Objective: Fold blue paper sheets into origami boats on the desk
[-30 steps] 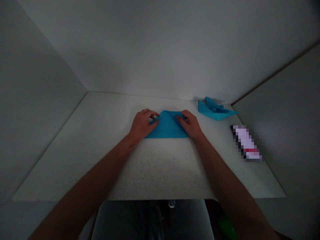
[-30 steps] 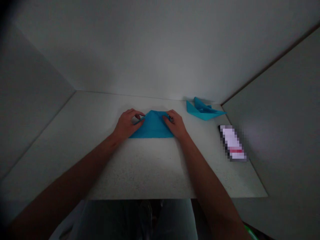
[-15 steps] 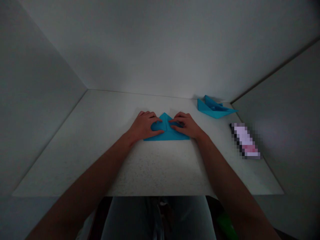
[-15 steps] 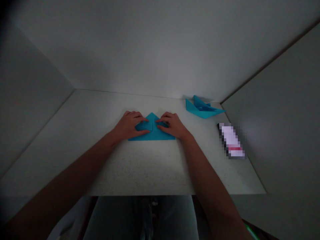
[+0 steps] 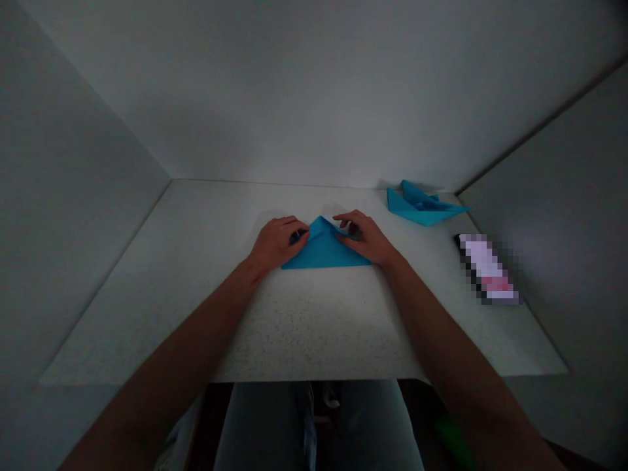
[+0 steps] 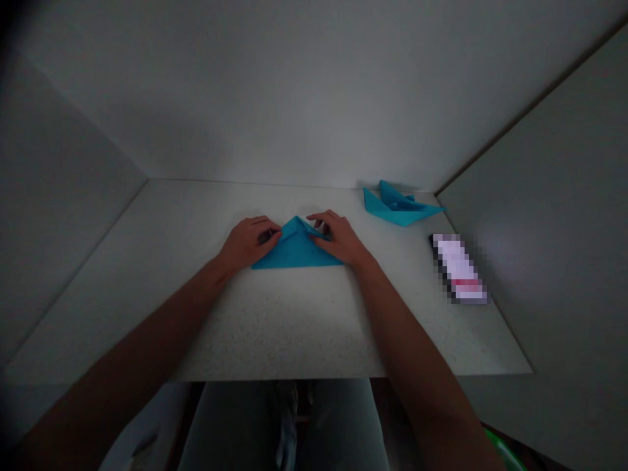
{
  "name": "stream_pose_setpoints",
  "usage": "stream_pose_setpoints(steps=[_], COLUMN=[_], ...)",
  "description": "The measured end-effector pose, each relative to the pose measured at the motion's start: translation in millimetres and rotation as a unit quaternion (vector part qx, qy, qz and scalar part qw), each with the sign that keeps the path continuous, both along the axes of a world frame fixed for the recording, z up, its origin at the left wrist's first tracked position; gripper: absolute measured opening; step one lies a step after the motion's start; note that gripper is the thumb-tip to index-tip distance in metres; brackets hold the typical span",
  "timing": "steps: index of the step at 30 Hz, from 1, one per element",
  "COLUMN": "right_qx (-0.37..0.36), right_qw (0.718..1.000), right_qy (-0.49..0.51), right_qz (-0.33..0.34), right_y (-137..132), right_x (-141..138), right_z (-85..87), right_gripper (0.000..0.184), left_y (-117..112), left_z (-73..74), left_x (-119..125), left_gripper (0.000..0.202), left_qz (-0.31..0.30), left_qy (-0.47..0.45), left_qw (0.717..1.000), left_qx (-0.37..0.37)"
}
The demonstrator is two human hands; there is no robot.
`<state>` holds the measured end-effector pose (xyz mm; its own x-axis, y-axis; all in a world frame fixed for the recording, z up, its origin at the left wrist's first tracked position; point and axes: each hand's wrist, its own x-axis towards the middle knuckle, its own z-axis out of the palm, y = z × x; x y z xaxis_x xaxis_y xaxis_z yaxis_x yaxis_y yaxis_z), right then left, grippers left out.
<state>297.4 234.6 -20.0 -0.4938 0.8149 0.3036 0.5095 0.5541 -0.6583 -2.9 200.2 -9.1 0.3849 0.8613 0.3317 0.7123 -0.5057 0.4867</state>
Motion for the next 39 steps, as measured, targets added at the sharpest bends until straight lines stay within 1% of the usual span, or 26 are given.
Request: stream_pose_setpoints(steps=[2,4,6,8,10,12,13,16,17,19,21,22,25,29,34,36,39], right_qx=[-0.007,-0.013,-0.024,-0.030,-0.025,-0.013,-0.007,0.007,0.010,0.013,0.012,0.010,0.003,-0.008,-0.025,-0.037,-0.067], right_qw=[1.000,0.998,0.997,0.997,0.999,0.999,0.999,0.998,0.998,0.997,0.997,0.997,0.996,0.995,0.992,0.992,0.991], right_qy=[0.017,0.039,0.057,0.060,0.044,0.017,0.005,-0.021,-0.026,-0.039,-0.051,-0.057,-0.066,-0.074,-0.087,-0.086,-0.054], right_qz=[-0.017,-0.042,-0.055,-0.039,0.000,0.037,0.049,0.061,0.061,0.061,0.056,0.054,0.054,0.064,0.085,0.089,0.103], right_y=[2.3,3.0,2.4,1.5,1.2,1.4,1.5,1.4,1.2,0.8,0.2,-0.2,-1.5,-2.2,-0.8,-1.2,-2.9], right_x=[-0.7,-1.4,-1.9,-2.1,-2.0,-1.9,-1.8,-1.3,-0.9,0.2,1.3,1.7,2.3,4.1,10.5,13.2,17.0], right_z=[-1.6,-1.5,0.4,3.6,6.8,8.9,9.4,8.9,8.4,7.4,6.8,6.7,7.2,7.8,10.0,13.6,21.1], right_gripper=[0.042,0.040,0.041,0.043,0.046,0.050,0.050,0.043,0.042,0.045,0.054,0.059,0.073,0.081,0.080,0.077,0.068], left_y=[-0.4,-0.6,-0.5,0.0,0.7,1.2,1.1,-1.2,-2.6,-6.0,-9.0,-10.2,-12.4,-14.1,-12.1,-9.6,-6.3], left_z=[-0.2,-0.1,0.8,1.9,2.5,1.9,1.3,-0.2,-0.2,0.8,2.7,3.6,5.3,5.3,4.7,4.7,6.1], left_x=[-0.3,-0.8,-1.2,-1.2,-0.7,0.2,0.8,2.3,2.7,3.3,3.6,3.7,3.5,2.7,-0.3,-2.0,-3.8], left_gripper=[0.025,0.023,0.022,0.022,0.024,0.026,0.027,0.026,0.030,0.045,0.058,0.060,0.053,0.037,0.028,0.026,0.025], left_qz=[0.044,0.091,0.107,0.091,0.055,0.004,-0.026,-0.103,-0.119,-0.139,-0.151,-0.156,-0.161,-0.160,-0.164,-0.166,-0.145], left_qy=[-0.033,-0.069,-0.085,-0.079,-0.061,-0.035,-0.021,0.014,0.022,0.037,0.051,0.056,0.062,0.061,0.030,0.008,-0.035], left_qw=[0.998,0.993,0.990,0.993,0.997,0.999,0.999,0.994,0.992,0.989,0.986,0.985,0.984,0.984,0.986,0.986,0.988], left_qx=[-0.010,-0.019,-0.026,-0.020,-0.003,0.013,0.019,0.028,0.033,0.042,0.044,0.043,0.039,0.041,0.027,0.013,-0.027])
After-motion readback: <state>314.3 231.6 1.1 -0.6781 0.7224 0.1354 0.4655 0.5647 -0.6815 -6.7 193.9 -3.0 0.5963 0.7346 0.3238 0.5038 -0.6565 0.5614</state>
